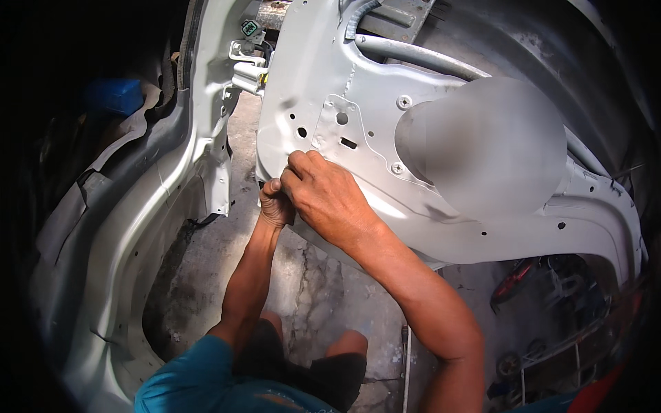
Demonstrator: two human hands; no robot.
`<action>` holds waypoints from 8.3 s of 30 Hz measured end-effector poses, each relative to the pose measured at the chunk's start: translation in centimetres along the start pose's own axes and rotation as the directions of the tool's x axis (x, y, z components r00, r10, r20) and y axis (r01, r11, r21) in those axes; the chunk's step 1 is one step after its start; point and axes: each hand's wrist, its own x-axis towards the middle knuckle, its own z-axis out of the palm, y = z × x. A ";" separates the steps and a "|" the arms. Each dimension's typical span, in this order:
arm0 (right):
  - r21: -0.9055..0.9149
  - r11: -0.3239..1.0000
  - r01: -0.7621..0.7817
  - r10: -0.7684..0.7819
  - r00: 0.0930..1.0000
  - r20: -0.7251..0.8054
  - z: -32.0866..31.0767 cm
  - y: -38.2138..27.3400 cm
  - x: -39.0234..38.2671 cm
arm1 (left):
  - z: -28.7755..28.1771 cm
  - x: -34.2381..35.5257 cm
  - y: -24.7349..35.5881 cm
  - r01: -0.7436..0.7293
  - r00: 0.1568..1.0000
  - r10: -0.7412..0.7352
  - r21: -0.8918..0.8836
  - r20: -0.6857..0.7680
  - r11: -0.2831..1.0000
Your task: The person removes a white car door panel by hand, detaching clips and fasteners, then places the panel aside. The person then removes a black foam sound-deadening piece from the door frame and sets it aside.
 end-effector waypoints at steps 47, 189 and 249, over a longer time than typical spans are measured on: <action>-0.085 0.996 0.030 -0.025 0.998 0.052 -0.4 0.2 1.1 | 0.7 0.1 0.5 -0.007 0.999 0.008 0.033 -0.048 0.999; -0.476 0.875 0.089 -0.053 0.995 0.090 -1.1 -0.6 -2.5 | 1.2 0.2 0.9 -0.101 0.995 0.101 0.054 -0.004 0.993; -0.471 0.881 -0.051 0.050 0.999 -0.015 -1.0 -0.6 -2.8 | 0.9 0.2 0.8 -0.134 0.991 0.134 0.075 0.006 0.988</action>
